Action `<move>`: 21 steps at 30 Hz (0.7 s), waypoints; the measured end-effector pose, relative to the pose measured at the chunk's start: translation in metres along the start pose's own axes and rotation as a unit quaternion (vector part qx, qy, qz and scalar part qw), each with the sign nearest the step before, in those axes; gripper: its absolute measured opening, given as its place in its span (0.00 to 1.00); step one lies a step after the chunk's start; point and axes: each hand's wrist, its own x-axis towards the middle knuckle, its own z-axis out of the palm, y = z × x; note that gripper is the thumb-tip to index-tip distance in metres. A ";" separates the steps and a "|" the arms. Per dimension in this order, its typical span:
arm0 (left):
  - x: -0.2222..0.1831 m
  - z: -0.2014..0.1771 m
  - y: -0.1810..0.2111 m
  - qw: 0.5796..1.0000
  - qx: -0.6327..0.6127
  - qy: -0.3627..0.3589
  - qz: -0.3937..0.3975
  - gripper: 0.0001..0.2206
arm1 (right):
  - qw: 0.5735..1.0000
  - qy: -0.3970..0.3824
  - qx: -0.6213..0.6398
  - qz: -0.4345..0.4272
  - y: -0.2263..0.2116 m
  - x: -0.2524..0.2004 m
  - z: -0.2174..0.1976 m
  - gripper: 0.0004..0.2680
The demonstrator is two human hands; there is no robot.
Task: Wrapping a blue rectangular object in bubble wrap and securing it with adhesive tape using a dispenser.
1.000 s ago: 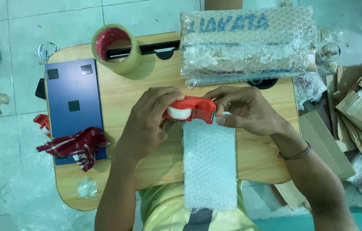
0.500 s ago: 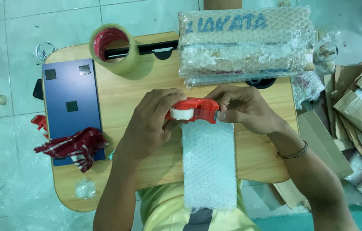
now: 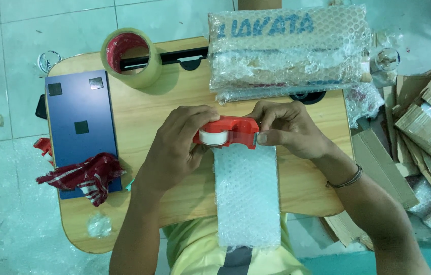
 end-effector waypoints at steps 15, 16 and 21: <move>-0.008 -0.023 -0.013 0.973 0.213 0.012 -0.090 0.28 | 0.998 0.026 -0.040 -0.027 -0.017 0.001 -0.009 0.07; -0.009 -0.024 -0.013 0.973 0.214 0.011 -0.089 0.28 | 0.998 0.027 -0.039 -0.029 -0.020 0.002 -0.008 0.07; -0.008 -0.025 -0.012 0.949 0.270 -0.042 -0.156 0.26 | 0.998 0.004 -0.056 -0.008 -0.020 -0.003 -0.012 0.04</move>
